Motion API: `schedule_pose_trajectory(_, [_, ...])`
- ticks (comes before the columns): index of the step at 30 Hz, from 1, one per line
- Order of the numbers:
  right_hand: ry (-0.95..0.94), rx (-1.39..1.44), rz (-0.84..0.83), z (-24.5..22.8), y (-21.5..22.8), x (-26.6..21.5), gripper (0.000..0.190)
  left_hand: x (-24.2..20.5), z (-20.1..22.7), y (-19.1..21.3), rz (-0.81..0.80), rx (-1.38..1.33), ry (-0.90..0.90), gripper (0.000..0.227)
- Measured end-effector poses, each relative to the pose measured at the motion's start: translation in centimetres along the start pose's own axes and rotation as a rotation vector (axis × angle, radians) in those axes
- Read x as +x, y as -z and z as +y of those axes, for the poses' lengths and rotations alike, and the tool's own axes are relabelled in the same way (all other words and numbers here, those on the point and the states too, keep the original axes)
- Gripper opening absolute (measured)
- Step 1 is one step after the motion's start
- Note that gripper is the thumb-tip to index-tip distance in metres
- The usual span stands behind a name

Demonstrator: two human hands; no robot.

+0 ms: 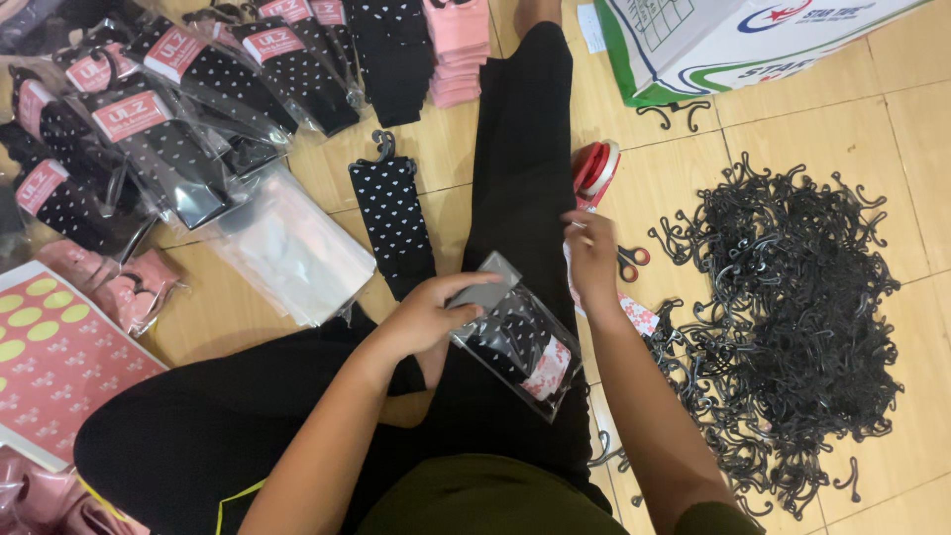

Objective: The person packages socks by attaching labels to each pair and placing them into individual plastic sleeves by hand.

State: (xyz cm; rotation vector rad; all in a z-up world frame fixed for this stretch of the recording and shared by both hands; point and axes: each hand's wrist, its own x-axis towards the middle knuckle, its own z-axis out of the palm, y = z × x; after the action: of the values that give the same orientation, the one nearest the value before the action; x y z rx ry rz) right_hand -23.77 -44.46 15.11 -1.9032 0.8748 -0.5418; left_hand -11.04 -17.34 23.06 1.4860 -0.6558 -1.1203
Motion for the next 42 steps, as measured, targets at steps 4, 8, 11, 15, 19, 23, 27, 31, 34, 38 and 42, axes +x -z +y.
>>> schedule_pose_trajectory(4, [-0.165, -0.051, 0.168, 12.7, -2.7, 3.9, 0.03, -0.6, -3.6, -0.9, 0.037, -0.077, 0.036, 0.059])
schedule_pose_trajectory(8, [-0.417, 0.521, 0.348, 12.2, -3.8, 3.6, 0.005, -0.8, -3.8, -1.0, 0.098, -0.057, 0.067, 0.062])
schedule_pose_trajectory(11, [-0.358, 0.318, 0.334, 16.3, -4.2, 3.0, 0.014, -1.0, -2.2, -0.6, 0.113, -0.036, 0.07, 0.063])
schedule_pose_trajectory(15, [-0.441, -0.218, 0.033, 20.2, -2.7, 4.8, 0.028, -1.2, -1.2, -0.6, 0.126, 0.005, 0.059, 0.062])
schedule_pose_trajectory(19, [-0.31, -0.759, -0.265, 20.8, 1.2, 7.3, 0.028, -1.4, -0.5, -1.1, 0.139, -0.027, 0.064, 0.062])
schedule_pose_trajectory(23, [-0.152, -0.559, -0.444, 3.7, 2.3, 2.1, 0.025, -1.6, 1.4, -0.9, 0.176, 0.047, 0.087, 0.061])
schedule_pose_trajectory(27, [0.002, 0.078, -0.674, -12.7, 2.6, -3.9, 0.049, -3.0, 2.3, -1.0, 0.193, 0.092, 0.088, 0.065])
schedule_pose_trajectory(31, [-0.001, -0.214, -0.803, -13.7, 1.6, -4.5, 0.08, -4.7, 4.0, -0.5, 0.231, 0.134, 0.053, 0.07])
schedule_pose_trajectory(34, [-0.079, -0.24, -0.827, -9.7, 1.4, -3.2, 0.087, -7.0, 7.5, 1.2, 0.28, 0.175, 0.021, 0.076])
schedule_pose_trajectory(38, [-0.09, -0.201, -0.749, -11.0, 0.6, -2.9, 0.062, -10.9, 12.5, 5.6, 0.5, 0.382, -0.12, 0.086])
schedule_pose_trajectory(42, [0.017, -0.216, -0.723, -12.2, -1.8, -2.6, 0.047, -11.5, 14.4, 9.9, 0.762, 0.852, -0.359, 0.072])
